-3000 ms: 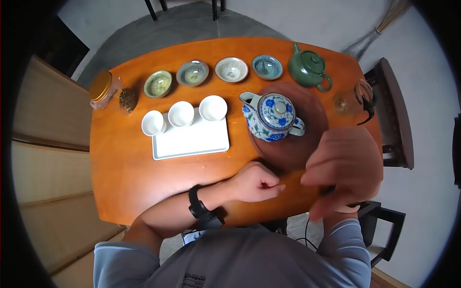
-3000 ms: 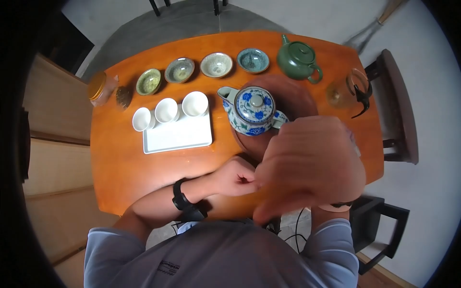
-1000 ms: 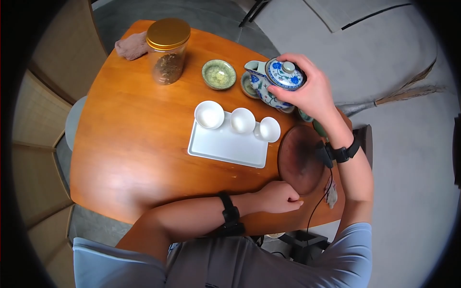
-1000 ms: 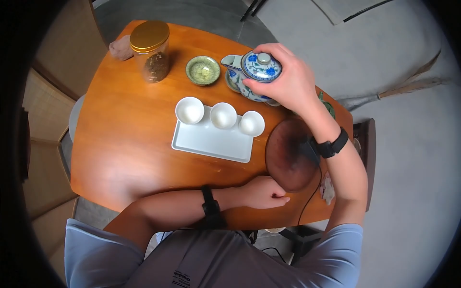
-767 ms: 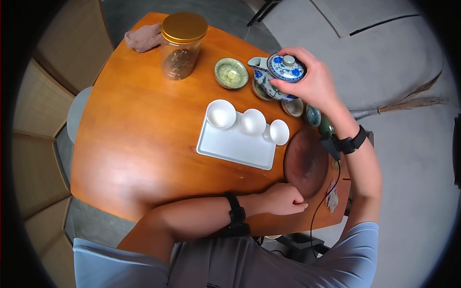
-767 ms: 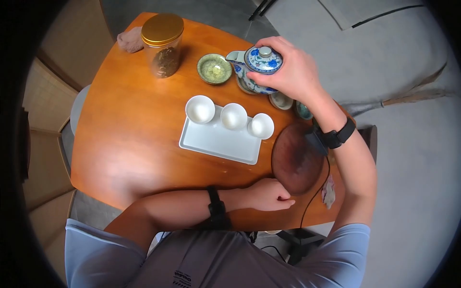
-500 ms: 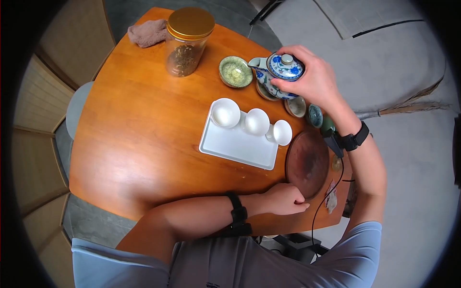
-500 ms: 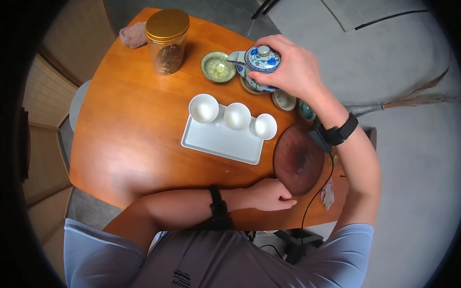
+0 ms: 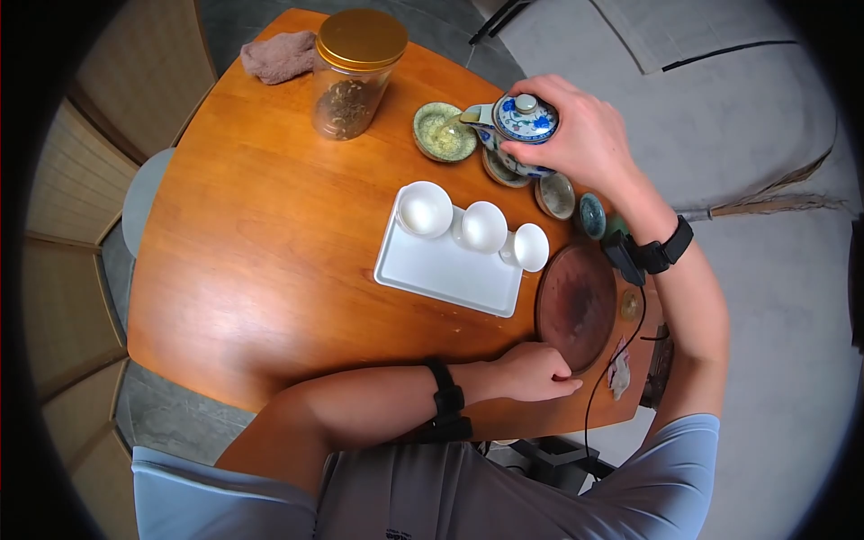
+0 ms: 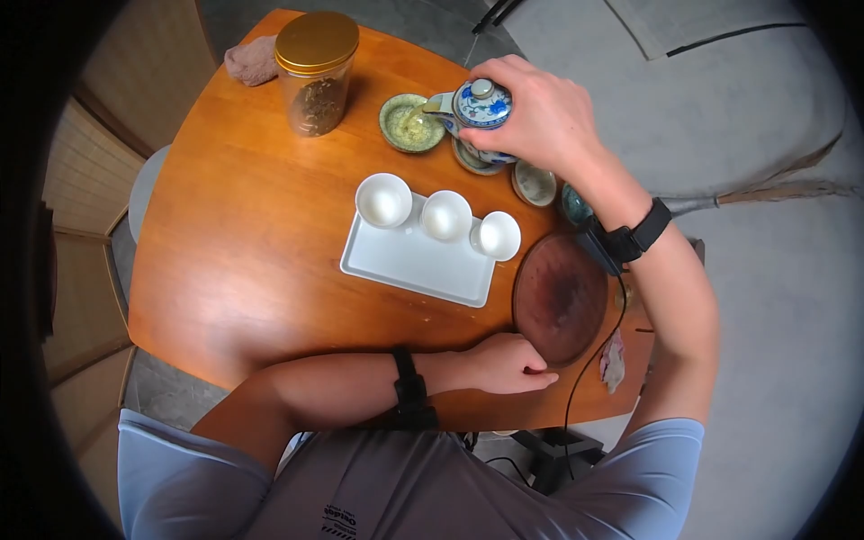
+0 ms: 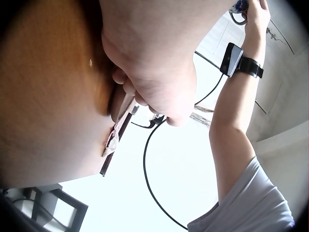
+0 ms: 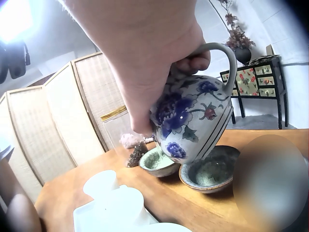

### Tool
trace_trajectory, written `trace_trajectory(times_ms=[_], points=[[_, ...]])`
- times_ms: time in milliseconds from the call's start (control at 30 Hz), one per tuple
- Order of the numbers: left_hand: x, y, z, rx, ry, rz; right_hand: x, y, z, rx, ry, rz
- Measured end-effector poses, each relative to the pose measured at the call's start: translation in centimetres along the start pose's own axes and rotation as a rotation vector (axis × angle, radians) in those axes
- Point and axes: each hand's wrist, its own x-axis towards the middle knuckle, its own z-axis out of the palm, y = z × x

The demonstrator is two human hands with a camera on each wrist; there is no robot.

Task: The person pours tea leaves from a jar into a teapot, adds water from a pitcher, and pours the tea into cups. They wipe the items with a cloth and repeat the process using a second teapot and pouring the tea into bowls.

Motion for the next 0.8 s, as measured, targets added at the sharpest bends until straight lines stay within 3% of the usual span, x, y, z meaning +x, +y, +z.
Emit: trace_trajectory(times_ms=[800], points=[[0.02,0.09,0.02,-0.001,-0.006,-0.012,-0.18,0.29,-0.78,-0.041,-0.015,0.019]])
